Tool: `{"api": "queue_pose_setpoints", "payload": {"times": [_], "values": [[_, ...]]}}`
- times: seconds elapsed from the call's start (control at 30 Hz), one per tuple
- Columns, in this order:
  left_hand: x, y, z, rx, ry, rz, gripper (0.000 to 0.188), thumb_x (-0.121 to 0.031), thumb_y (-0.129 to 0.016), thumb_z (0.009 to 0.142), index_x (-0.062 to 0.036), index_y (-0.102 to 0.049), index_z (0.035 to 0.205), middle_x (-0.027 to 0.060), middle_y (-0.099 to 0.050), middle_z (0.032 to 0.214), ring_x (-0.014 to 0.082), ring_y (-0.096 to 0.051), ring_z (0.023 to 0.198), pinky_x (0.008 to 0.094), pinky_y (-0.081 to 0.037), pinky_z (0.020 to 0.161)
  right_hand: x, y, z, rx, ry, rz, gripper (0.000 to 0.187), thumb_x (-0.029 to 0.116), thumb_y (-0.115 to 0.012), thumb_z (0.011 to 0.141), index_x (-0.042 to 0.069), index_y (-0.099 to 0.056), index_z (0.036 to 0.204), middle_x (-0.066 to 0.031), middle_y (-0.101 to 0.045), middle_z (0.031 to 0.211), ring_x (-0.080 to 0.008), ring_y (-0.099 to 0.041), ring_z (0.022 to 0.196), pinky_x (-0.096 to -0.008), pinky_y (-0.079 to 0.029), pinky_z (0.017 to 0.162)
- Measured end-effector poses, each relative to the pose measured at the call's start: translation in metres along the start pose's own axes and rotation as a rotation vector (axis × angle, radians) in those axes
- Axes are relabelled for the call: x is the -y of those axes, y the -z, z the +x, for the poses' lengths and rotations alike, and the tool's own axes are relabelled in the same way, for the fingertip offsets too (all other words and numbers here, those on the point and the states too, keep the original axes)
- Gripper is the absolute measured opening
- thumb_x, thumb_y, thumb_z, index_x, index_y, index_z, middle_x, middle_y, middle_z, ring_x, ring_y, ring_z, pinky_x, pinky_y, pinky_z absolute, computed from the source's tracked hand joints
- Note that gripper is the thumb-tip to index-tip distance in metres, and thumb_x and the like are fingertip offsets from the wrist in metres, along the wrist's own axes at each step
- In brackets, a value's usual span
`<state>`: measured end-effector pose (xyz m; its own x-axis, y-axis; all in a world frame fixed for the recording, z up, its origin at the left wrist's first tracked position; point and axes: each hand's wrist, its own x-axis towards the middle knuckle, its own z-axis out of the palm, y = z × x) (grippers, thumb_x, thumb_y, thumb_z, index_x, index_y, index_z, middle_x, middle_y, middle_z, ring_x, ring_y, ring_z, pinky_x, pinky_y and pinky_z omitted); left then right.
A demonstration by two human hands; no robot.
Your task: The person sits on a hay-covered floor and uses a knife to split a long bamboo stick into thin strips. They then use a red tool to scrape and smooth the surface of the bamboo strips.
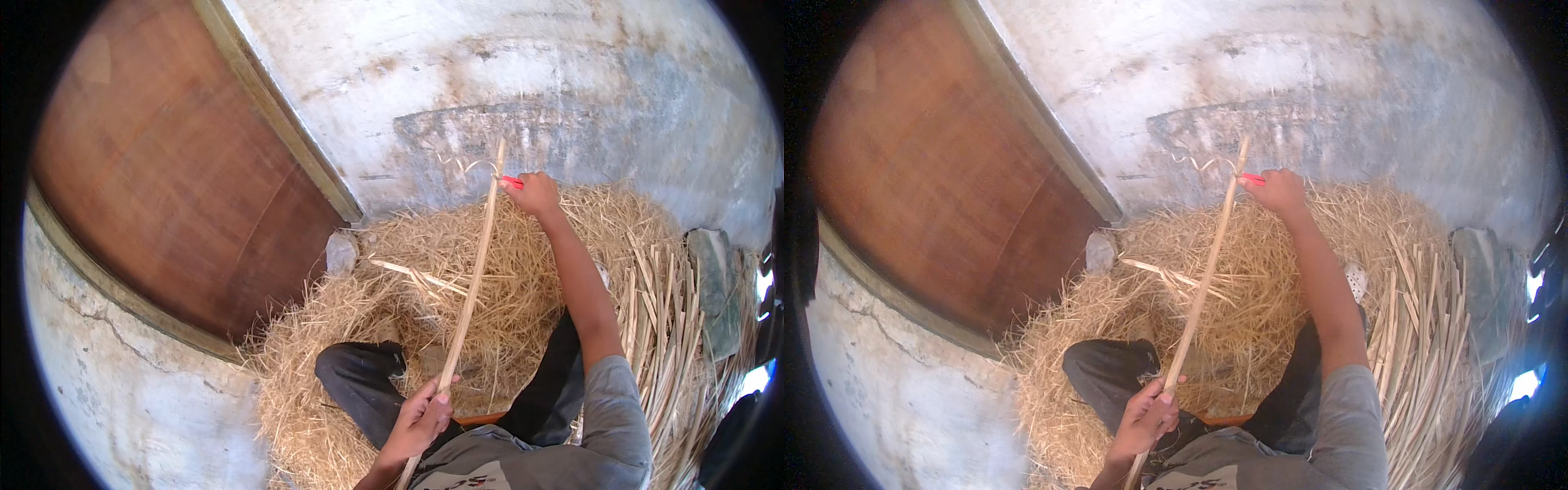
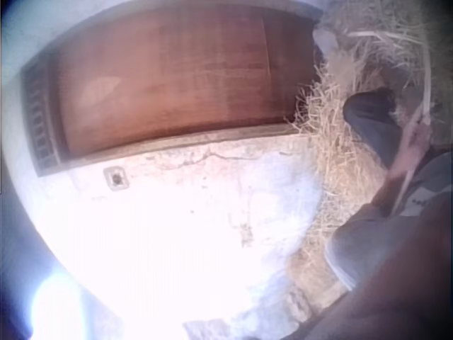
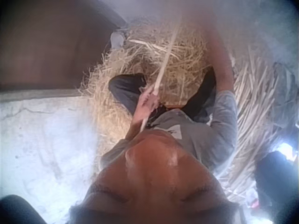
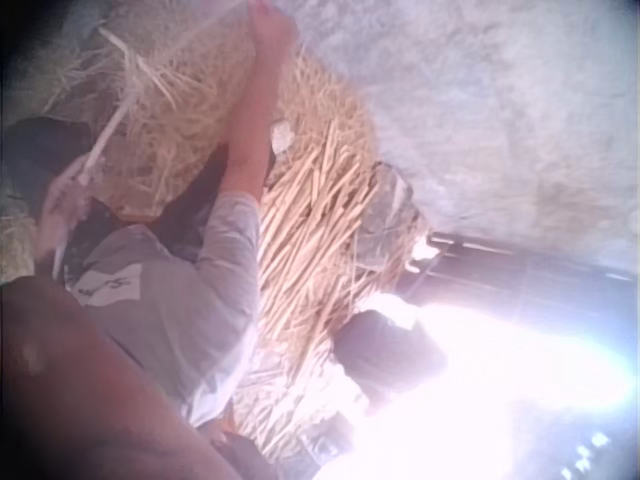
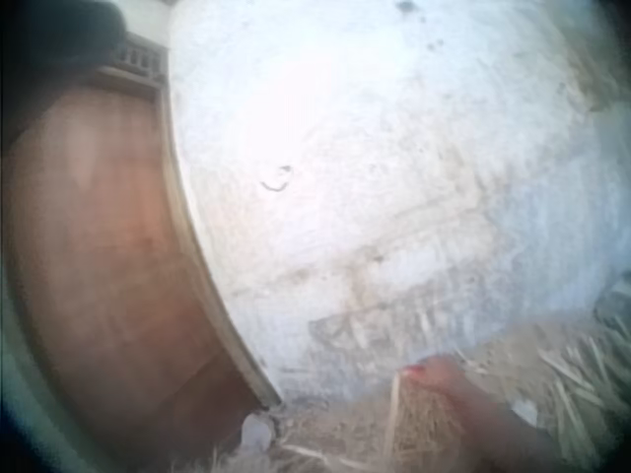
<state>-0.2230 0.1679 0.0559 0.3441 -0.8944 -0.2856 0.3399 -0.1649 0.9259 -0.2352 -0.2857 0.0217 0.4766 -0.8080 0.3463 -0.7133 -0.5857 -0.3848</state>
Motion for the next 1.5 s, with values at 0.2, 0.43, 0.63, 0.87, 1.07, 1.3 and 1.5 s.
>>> {"api": "queue_pose_setpoints", "payload": {"times": [0.2,0.43,0.63,0.87,1.07,1.3,1.5], "values": [[-0.003,0.001,-0.016,0.020,0.089,0.105,0.038,-0.020,-0.048,0.100,-0.0004,-0.045,0.132,-0.0042,-0.041,0.066,0.0037,-0.036,0.051,0.0206,-0.030,0.049,-0.084,-0.062,0.009,-0.123,-0.107,-0.095,0.066,0.069,-0.047,0.084,0.011,-0.073,0.100,-0.0140,-0.068,0.079,-0.0312,-0.066,0.076,-0.0478,-0.050,0.072],[-0.006,0.029,0.011,-0.071,-0.028,0.075,0.033,-0.020,-0.048,0.101,-0.0003,-0.048,0.127,-0.0040,-0.041,0.061,0.0029,-0.035,0.043,0.0192,-0.033,0.046,-0.169,-0.056,0.017,-0.306,-0.504,0.030,0.076,0.070,-0.042,0.087,0.000,-0.071,0.088,-0.0188,-0.063,0.070,-0.0302,-0.060,0.059,-0.0463,-0.045,0.061],[-0.017,0.018,0.042,-0.026,-0.135,-0.071,0.036,-0.021,-0.046,0.102,0.0006,-0.046,0.130,-0.0025,-0.043,0.062,0.0034,-0.035,0.042,0.0208,-0.034,0.045,0.031,0.037,-0.055,0.035,0.190,0.404,0.065,0.067,-0.052,0.084,0.005,-0.071,0.077,-0.0139,-0.061,0.058,-0.0303,-0.062,0.057,-0.0408,-0.046,0.054],[-0.032,0.013,0.056,0.003,-0.134,-0.295,0.033,-0.018,-0.044,0.102,0.0004,-0.046,0.129,-0.0027,-0.038,0.064,0.0035,-0.031,0.041,0.0202,-0.029,0.044,0.099,0.041,-0.121,0.146,0.716,0.070,0.060,0.070,-0.060,0.075,0.012,-0.073,0.077,-0.0092,-0.062,0.058,-0.0261,-0.061,0.053,-0.0379,-0.048,0.051],[-0.023,0.007,0.046,0.054,-0.093,-0.331,0.033,-0.018,-0.044,0.101,-0.0007,-0.046,0.129,-0.0024,-0.037,0.065,0.0036,-0.030,0.042,0.0198,-0.028,0.045,0.059,0.008,-0.063,0.185,0.235,0.167,0.066,0.076,-0.053,0.077,0.013,-0.072,0.075,-0.0120,-0.062,0.058,-0.0291,-0.064,0.057,-0.0372,-0.050,0.054],[-0.029,0.006,0.044,0.085,-0.093,-0.494,0.034,-0.019,-0.045,0.101,-0.0004,-0.045,0.130,-0.0031,-0.034,0.065,0.0037,-0.026,0.044,0.0210,-0.025,0.045,0.077,0.023,-0.074,0.152,0.301,0.297,0.057,0.067,-0.061,0.076,0.011,-0.069,0.070,-0.0095,-0.056,0.051,-0.0293,-0.058,0.048,-0.0418,-0.046,0.048],[-0.021,0.019,0.046,0.132,-0.152,-0.576,0.035,-0.015,-0.046,0.100,0.0003,-0.043,0.132,-0.0029,-0.036,0.065,0.0032,-0.027,0.044,0.0211,-0.025,0.046,0.101,0.004,-0.114,0.105,0.611,0.221,0.061,0.073,-0.058,0.075,0.015,-0.074,0.080,-0.0091,-0.062,0.058,-0.0307,-0.065,0.058,-0.0392,-0.051,0.057]]}}
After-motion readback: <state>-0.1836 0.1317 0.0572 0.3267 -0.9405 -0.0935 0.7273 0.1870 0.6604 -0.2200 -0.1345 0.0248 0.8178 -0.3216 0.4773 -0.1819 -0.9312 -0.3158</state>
